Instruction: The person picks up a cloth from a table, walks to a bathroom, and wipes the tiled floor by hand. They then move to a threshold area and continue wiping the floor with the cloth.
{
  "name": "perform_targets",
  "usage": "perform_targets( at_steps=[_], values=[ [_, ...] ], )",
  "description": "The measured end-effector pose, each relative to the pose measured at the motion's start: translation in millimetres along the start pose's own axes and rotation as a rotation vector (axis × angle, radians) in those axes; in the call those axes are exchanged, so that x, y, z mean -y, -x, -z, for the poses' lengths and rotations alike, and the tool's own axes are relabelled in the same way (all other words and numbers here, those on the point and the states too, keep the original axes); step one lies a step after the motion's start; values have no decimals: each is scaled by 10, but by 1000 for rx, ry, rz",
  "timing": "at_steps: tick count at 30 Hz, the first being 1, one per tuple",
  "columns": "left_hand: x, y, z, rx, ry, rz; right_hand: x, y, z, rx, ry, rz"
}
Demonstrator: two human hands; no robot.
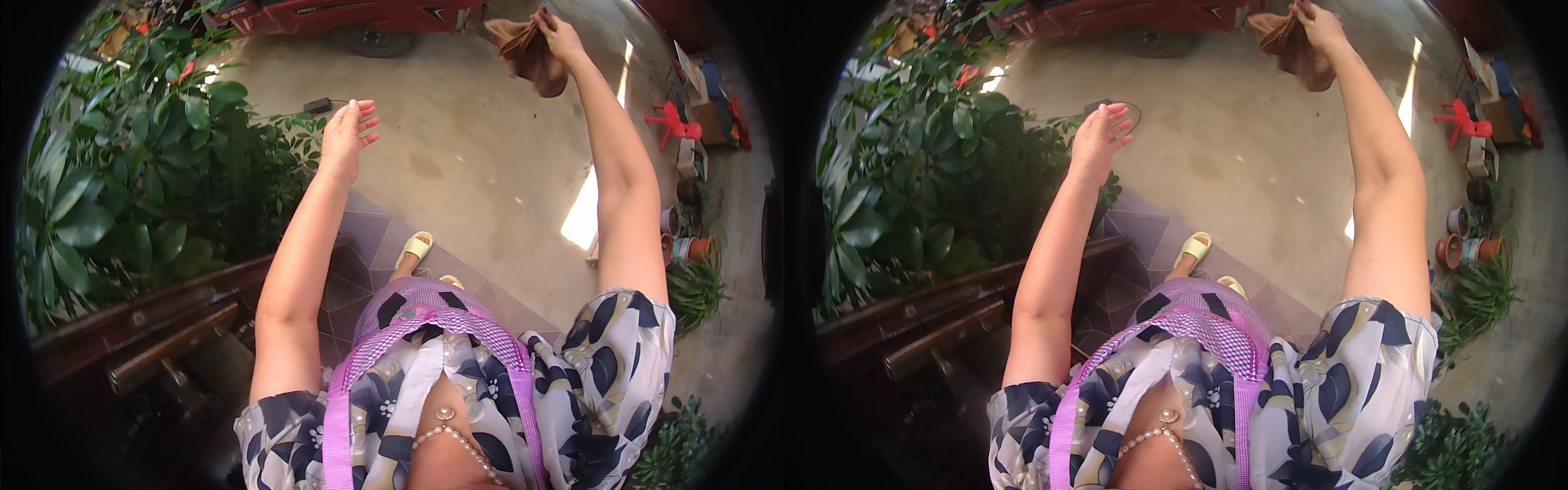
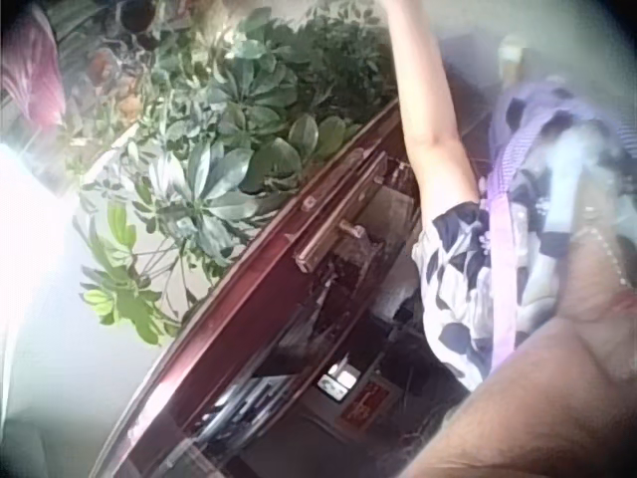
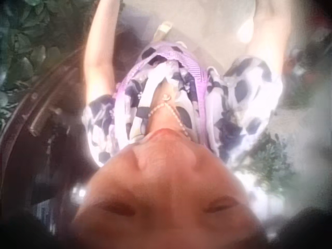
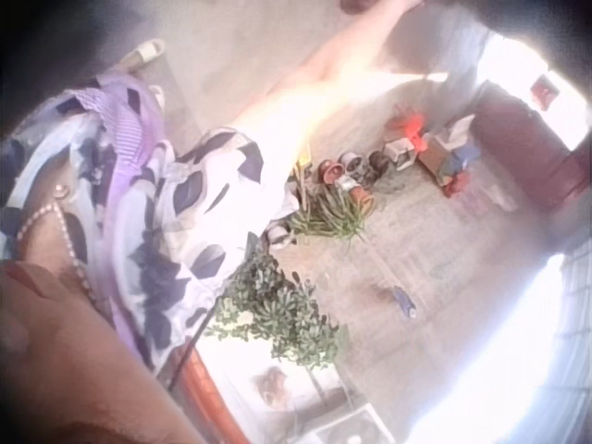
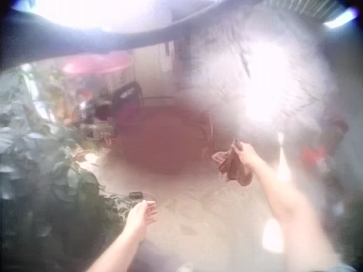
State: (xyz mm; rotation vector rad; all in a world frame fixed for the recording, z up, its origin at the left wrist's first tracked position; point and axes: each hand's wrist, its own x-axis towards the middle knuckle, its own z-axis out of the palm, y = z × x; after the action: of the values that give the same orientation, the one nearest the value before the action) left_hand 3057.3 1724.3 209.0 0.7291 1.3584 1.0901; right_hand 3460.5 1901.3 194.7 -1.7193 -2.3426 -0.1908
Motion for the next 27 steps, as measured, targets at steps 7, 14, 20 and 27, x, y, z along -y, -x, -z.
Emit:
perform_targets(
  at_steps=[7,14,20,27],
  values=[
    [389,901,76,-41,70,-87,-198,295,39,-49,-441,-328],
    [1241,2292,415,-143,-88,99,1563,1379,-436,245,-666,154],
    [2036,3136,410,-453,-84,95,2961,2602,541,1050,-943,393],
    [1974,4504,880,-774,-910,-210,4436,3279,1454,1403,-1194,1241]
  ],
)
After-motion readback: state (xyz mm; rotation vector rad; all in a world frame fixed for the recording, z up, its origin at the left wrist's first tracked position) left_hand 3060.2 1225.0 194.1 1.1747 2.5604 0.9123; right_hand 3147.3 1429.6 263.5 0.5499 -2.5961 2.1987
